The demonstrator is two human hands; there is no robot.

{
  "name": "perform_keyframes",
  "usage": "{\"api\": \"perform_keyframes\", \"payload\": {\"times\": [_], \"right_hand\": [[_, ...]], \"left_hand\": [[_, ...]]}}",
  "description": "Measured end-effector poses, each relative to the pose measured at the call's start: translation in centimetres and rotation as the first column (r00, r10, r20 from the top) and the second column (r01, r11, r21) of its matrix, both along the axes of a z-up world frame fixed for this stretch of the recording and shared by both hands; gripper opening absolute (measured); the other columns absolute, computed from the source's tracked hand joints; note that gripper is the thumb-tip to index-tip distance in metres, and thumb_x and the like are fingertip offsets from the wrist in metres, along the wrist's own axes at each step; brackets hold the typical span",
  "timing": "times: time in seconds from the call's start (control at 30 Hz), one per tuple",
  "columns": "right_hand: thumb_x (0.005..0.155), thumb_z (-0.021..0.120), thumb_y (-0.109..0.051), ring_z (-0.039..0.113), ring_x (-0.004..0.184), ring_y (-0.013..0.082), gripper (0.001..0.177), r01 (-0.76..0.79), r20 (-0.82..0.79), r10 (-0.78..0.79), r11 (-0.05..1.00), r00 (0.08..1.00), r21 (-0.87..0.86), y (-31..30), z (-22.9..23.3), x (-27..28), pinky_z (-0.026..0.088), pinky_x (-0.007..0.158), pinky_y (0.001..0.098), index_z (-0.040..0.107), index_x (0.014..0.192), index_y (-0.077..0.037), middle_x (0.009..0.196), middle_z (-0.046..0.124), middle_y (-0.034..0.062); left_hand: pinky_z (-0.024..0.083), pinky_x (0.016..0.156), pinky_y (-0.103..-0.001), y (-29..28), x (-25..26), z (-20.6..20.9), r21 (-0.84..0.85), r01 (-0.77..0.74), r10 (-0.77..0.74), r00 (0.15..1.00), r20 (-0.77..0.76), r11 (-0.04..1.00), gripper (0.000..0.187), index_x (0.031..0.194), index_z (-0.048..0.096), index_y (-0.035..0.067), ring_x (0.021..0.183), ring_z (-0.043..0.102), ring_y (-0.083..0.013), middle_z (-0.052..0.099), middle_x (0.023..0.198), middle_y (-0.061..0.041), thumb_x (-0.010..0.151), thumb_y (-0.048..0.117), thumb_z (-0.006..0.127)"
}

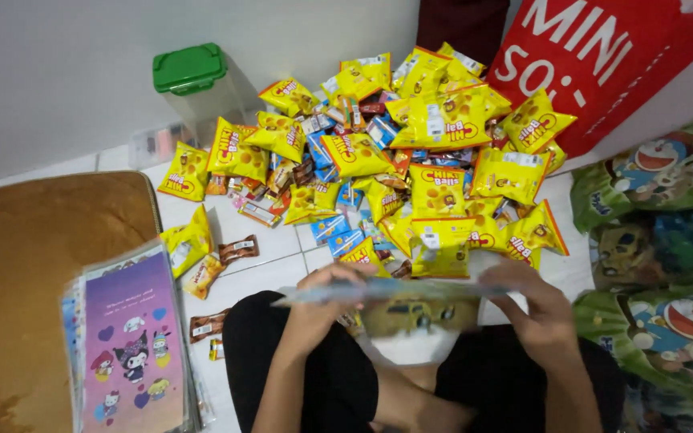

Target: The person is packing individual snack bags from a large pile into a larger green plastic bag while sitting on the floor.

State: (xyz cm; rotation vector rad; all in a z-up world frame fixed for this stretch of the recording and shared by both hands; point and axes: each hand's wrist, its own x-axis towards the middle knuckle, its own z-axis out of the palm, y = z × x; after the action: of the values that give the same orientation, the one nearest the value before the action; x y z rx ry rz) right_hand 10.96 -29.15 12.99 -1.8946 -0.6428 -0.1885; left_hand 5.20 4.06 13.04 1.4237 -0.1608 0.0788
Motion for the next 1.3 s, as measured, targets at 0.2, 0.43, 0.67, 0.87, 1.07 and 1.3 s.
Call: {"api": "perform_keyframes", "payload": {"times": [0.2,0.43,0.67,0.87,1.07,1.3], "right_hand": [[0.106,0.044,-0.039,0.070,0.110,0.0238,0.042,0.027,0.158,-0.010,0.994,0.987,-0.104,-2.2,-1.0,-2.4,0.040,0.113,0.0431,0.076,0.093,-0.014,0.104,0.077,0.0017],[0.073,0.088,-0.027,0.068,0.084,0.0169,0.021,0.155,-0.169,-0.215,0.938,0.962,-0.309,-6.7,-20.5,-3.3,0.052,0.082,0.0294,0.082,0.086,-0.013,0.087,0.077,0.0022],[0.077,0.085,-0.019,0.072,0.097,0.0137,0.040,0.312,-0.675,-0.233,0.950,0.700,-0.005,-0.9,-21.0,-3.2,0.057,0.088,0.0296,0.081,0.113,-0.001,0.105,0.083,0.0087],[0.063,0.095,-0.019,0.071,0.089,0.0154,0.039,0.288,-0.704,-0.210,0.958,0.678,-0.009,-0.9,-20.8,-3.0,0.059,0.079,0.0322,0.078,0.094,-0.004,0.094,0.081,0.0080],[0.062,0.097,-0.018,0.063,0.080,0.0103,0.034,0.175,-0.681,-0.119,0.984,0.723,0.014,-1.0,-22.6,-3.3,0.051,0.072,0.0286,0.072,0.083,-0.009,0.080,0.073,0.0008],[0.061,0.098,-0.018,0.067,0.084,0.0117,0.038,0.073,-0.673,-0.063,0.997,0.737,-0.013,0.3,-22.4,-3.4,0.052,0.075,0.0289,0.078,0.091,-0.007,0.087,0.078,0.0021]], "left_hand": [[0.054,0.081,-0.032,-0.8,-2.1,0.3,0.179,0.114,-0.150,0.968,0.202,0.977,0.015,0.101,0.076,0.014,0.117,0.072,-0.0249,0.074,0.126,-0.012,0.095,0.027,0.074],[0.054,0.045,-0.022,-2.5,-2.9,-11.6,0.250,0.001,0.083,0.943,-0.322,0.968,0.039,0.067,0.051,0.010,0.074,0.086,-0.0178,0.063,0.053,-0.005,0.097,0.019,0.075],[0.054,0.061,-0.025,-4.4,-0.1,-18.3,0.518,0.043,0.131,0.946,-0.295,0.854,0.025,0.105,0.079,0.008,0.047,0.063,-0.0068,0.075,0.069,-0.003,0.088,0.026,0.082],[0.051,0.068,-0.035,-4.8,0.5,-18.5,0.708,0.122,0.196,0.916,-0.350,0.695,0.043,0.102,0.078,0.022,0.082,0.070,-0.0140,0.080,0.100,0.007,0.067,0.041,0.094],[0.032,0.107,-0.042,-4.1,-2.1,-11.7,0.635,-0.009,0.039,0.999,-0.033,0.772,0.078,0.136,0.056,0.025,0.128,0.052,-0.0309,0.060,0.135,-0.008,0.072,0.060,0.083],[0.033,0.108,-0.059,-3.8,-4.1,-7.8,0.762,-0.025,-0.031,0.998,0.060,0.647,0.027,0.102,0.081,0.019,0.138,0.045,-0.0341,0.063,0.140,-0.005,0.099,0.039,0.063]]}}
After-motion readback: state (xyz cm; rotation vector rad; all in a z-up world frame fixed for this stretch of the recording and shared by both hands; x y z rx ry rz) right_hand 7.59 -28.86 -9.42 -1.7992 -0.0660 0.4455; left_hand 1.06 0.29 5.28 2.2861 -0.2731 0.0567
